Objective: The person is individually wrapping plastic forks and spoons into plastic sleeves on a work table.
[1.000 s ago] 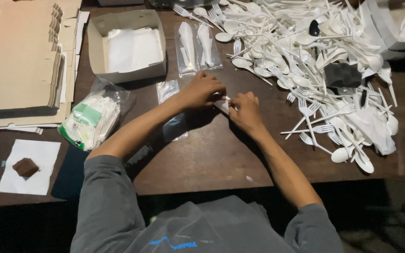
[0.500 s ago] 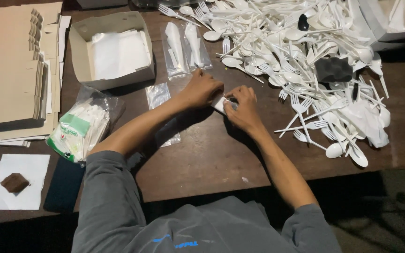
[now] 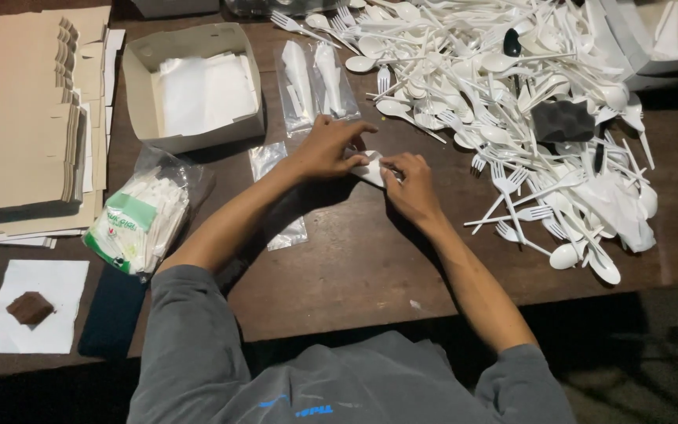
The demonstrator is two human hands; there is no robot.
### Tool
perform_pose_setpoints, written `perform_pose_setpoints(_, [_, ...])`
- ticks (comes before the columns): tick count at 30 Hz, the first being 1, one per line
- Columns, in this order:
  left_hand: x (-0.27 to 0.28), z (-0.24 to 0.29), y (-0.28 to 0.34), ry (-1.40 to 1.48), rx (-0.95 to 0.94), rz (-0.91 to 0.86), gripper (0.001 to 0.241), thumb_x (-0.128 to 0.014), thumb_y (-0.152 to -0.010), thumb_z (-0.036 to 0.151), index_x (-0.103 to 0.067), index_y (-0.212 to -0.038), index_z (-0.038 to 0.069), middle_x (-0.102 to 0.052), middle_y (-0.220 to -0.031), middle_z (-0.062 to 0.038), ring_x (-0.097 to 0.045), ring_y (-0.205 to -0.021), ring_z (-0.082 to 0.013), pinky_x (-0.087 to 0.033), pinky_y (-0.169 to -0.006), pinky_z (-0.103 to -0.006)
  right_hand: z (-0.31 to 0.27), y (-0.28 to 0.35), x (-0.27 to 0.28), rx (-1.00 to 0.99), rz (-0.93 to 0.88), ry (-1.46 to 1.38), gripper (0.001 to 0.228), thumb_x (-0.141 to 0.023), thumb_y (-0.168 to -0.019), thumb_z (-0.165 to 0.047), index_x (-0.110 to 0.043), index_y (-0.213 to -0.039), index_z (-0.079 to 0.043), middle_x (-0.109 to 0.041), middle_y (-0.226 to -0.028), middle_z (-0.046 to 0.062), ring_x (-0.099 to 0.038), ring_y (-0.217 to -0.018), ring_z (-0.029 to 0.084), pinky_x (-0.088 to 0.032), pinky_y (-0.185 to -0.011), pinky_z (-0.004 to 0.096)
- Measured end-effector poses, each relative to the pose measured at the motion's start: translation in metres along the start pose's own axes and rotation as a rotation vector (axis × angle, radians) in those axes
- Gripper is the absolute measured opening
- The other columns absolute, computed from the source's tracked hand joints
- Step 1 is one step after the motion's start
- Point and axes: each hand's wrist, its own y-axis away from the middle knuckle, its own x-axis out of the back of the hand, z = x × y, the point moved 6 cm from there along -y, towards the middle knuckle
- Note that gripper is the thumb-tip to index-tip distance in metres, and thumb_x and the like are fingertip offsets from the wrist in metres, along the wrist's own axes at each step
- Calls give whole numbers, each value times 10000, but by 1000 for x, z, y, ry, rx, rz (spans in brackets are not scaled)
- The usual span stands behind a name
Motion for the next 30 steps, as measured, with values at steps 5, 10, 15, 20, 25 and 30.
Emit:
perform_pose_setpoints(5, [2, -1, 11, 101, 53, 2, 869, -823, -877, 355, -338, -1584, 213, -728, -1135, -73, -667, -1051, -285, -328, -971, -500, -17, 1, 5, -3, 30, -44, 393, -796, -886, -132, -711, -1267, -88, -756, -955, 128, -679, -975, 343, -544, -856, 423])
perform_pose_setpoints(10, [-6, -7, 14, 75, 66, -43, 931, -851, -842, 290, -329, -1604, 180, -728, -1155, -58, -627, -1124, -275, -278, -1025, -533, -22, 2, 4, 16, 39, -85, 638, -853, -823, -121, -599, -1404, -50, -764, -989, 156, -640, -1032, 372, -527, -873, 448])
perform_pose_setpoints(15, [-20, -25, 10, 59, 15, 19, 499, -826, -847, 317, -639, -1304, 244, -745, -972, 62, -640, -1038, -184, -279, -1039, -506, -6, 4, 0, 7, -49, -10, 799, -895, -766, -352, -568, -1462, -135, -779, -1032, 52, -598, -1149, 287, -391, -1010, 438])
perform_pose_setpoints(20, [1, -10, 7, 249, -33, 83, 368, -824, -846, 178, -703, -1193, 168, -765, -920, -36, -713, -963, -271, -406, -966, -478, -3, 8, -3, -4, -113, 45, 772, -911, -718, -416, -626, -1403, -203, -764, -1117, 11, -580, -1189, 241, -356, -1028, 415])
perform_pose_setpoints(25, [16, 4, 5, 397, -36, 119, 330, -792, -852, 79, -721, -1173, 108, -763, -896, -141, -750, -884, -365, -538, -855, -490, -5, 9, -4, 51, -114, 125, 408, -909, -751, -421, -756, -1037, -174, -754, -1083, 15, -588, -1210, 260, -382, -999, 434])
perform_pose_setpoints(30, [10, 1, -3, 367, -5, 114, 334, -751, -877, 53, -704, -1204, 95, -742, -871, -146, -748, -799, -362, -564, -770, -472, -13, 8, -6, 59, -152, 118, 317, -863, -822, -410, -753, -861, -116, -740, -1105, 50, -568, -1240, 321, -389, -980, 458])
